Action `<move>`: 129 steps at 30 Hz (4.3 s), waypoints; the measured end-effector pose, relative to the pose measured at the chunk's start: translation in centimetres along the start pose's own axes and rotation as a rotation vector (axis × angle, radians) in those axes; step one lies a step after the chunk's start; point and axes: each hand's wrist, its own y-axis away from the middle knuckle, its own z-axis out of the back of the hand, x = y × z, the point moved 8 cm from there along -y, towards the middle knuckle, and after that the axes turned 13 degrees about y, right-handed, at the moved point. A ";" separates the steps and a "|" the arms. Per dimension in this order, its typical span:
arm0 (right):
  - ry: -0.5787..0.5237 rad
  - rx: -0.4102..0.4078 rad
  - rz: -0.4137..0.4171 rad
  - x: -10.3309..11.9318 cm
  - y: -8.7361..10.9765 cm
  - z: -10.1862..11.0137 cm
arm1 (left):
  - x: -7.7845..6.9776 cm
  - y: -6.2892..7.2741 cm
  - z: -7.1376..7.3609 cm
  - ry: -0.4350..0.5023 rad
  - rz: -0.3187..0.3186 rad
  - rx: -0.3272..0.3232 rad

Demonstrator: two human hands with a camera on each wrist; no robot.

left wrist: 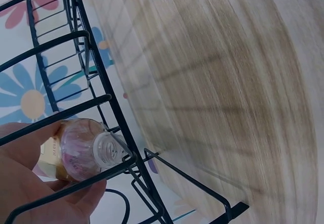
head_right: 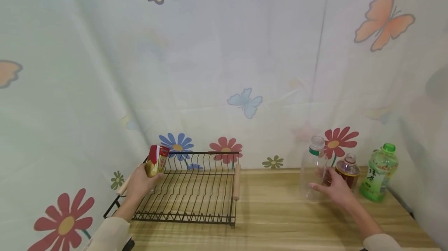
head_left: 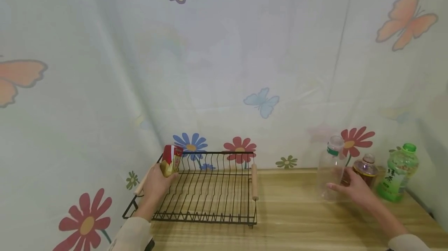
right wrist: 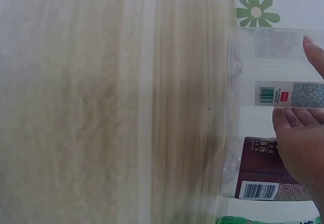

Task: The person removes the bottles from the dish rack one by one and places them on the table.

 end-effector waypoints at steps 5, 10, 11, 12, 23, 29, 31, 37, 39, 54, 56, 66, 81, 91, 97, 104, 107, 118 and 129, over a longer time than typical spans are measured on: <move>0.002 0.000 -0.005 -0.3 -0.1 -0.2 | 0.0 -0.1 0.0 0.008 -0.001 -0.006; 0.013 0.012 -0.010 -0.5 0.0 -0.4 | 0.2 -0.2 -0.1 0.016 -0.006 -0.005; 0.014 0.013 -0.007 -0.5 0.0 -0.4 | 0.2 -0.2 -0.1 0.018 -0.008 -0.006; 0.014 0.012 -0.003 -0.5 0.0 -0.5 | 0.3 -0.2 0.0 0.017 -0.011 -0.008; 0.065 -0.004 0.013 -0.8 0.3 -0.5 | -0.2 0.1 0.2 -0.010 -0.022 -0.027; 0.082 0.031 -0.009 -0.5 0.4 -0.4 | -0.3 0.4 0.2 0.009 0.012 -0.019; 0.116 0.054 -0.027 -0.3 0.5 -0.2 | -0.4 0.4 0.3 0.029 0.018 -0.020; 0.244 0.130 -0.001 0.9 1.6 0.6 | -0.7 0.3 0.7 0.094 0.012 -0.033; 0.247 0.156 0.032 1.4 2.1 0.8 | -0.9 0.3 1.1 0.112 0.001 -0.048; 0.213 0.142 0.109 6.9 5.9 5.1 | -5.8 0.6 2.2 0.164 -0.156 -0.015; 0.215 0.109 0.131 8.3 6.2 5.8 | -7.4 1.0 2.2 0.174 -0.188 0.020; 0.255 -0.074 0.309 15.5 7.4 7.8 | -16.9 5.4 2.0 0.183 -0.448 0.136; 0.391 -0.187 0.558 25.6 9.9 6.5 | -25.6 13.4 -1.4 0.067 -0.657 0.316; 0.381 -0.121 0.627 28.7 8.8 2.7 | -28.7 16.6 -4.7 -0.038 -0.747 0.409; 0.418 -0.114 0.656 28.9 8.4 0.5 | -29.2 18.3 -6.3 -0.077 -0.800 0.442; 0.432 -0.024 0.685 28.8 8.2 -1.9 | -29.5 19.4 -6.9 -0.135 -0.835 0.471; 0.436 -0.014 0.692 28.8 8.1 -2.4 | -29.6 19.6 -7.1 -0.149 -0.828 0.473; 0.509 -0.045 0.694 28.5 7.9 -3.4 | -29.5 19.7 -7.4 -0.146 -0.817 0.473; 0.511 -0.053 0.695 28.5 7.8 -2.9 | -29.8 19.9 -7.7 -0.128 -0.818 0.470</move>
